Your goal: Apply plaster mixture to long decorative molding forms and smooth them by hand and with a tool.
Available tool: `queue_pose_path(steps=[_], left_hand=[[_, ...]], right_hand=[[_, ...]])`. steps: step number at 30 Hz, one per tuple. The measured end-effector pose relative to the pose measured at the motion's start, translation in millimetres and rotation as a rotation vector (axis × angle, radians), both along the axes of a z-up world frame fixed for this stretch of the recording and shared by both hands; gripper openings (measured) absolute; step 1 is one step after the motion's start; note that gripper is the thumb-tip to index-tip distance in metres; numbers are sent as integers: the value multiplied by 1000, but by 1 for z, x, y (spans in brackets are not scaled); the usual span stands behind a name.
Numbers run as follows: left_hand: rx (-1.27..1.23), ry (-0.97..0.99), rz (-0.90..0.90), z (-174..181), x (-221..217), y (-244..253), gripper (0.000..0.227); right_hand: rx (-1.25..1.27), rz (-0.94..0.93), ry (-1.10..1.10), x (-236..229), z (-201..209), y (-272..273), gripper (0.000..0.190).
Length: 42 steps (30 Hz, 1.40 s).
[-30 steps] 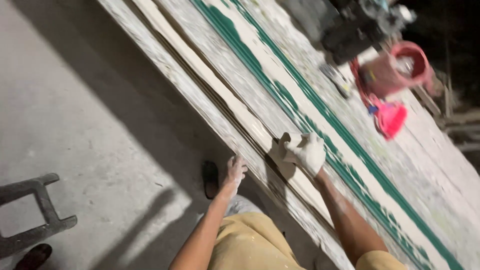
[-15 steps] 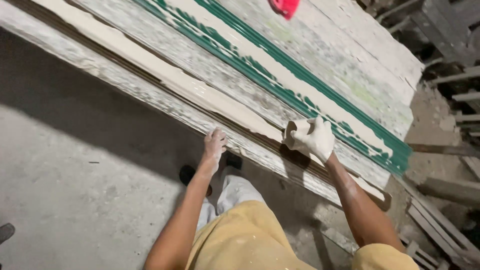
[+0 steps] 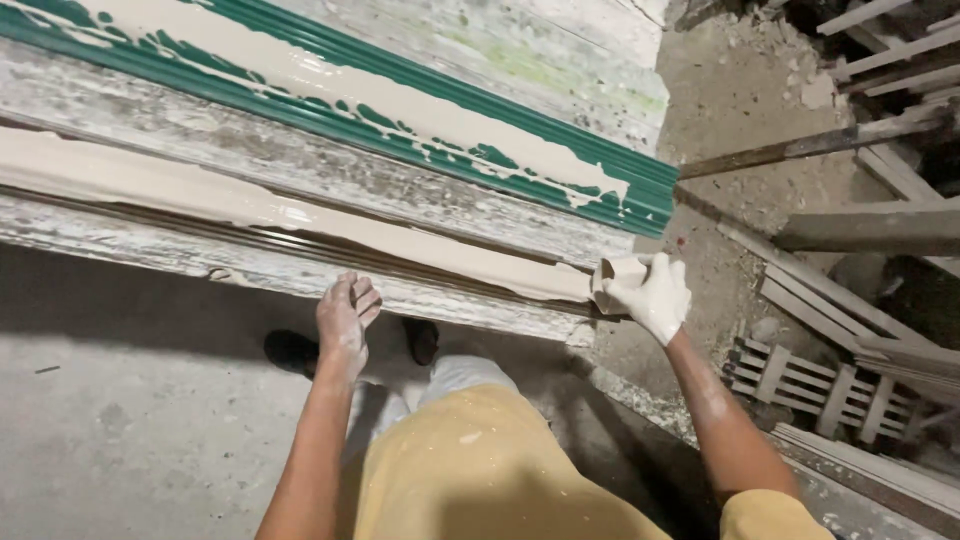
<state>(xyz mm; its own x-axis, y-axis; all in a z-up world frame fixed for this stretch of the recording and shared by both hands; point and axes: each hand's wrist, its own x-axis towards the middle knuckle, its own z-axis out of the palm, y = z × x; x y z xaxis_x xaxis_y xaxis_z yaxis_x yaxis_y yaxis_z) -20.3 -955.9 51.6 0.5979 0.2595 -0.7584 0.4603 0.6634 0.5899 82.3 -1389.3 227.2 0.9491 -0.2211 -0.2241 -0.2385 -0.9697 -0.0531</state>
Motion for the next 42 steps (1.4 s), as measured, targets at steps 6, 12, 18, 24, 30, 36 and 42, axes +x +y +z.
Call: queue_pose_path(steps=[6, 12, 18, 24, 30, 36, 42], left_hand=[[21, 66, 6, 17, -9, -33, 47], [92, 80, 34, 16, -10, -12, 52], [90, 39, 121, 6, -8, 23, 57], [25, 21, 276, -11, -16, 86, 54], [-51, -52, 440, -46, -29, 204, 57], [-24, -45, 495, -50, -50, 368, 63], [72, -9, 643, -71, -110, 515, 54]], right_hand=[[87, -165, -39, -4, -19, -149, 82], [130, -127, -276, 39, -4, -197, 81], [45, 66, -275, 120, 5, -93, 84], [129, 484, -208, 201, -15, 112, 82], [214, 819, -230, 256, -32, 395, 80], [335, 943, -303, 292, -50, 686, 82], [414, 1072, -363, 326, -58, 943, 79]])
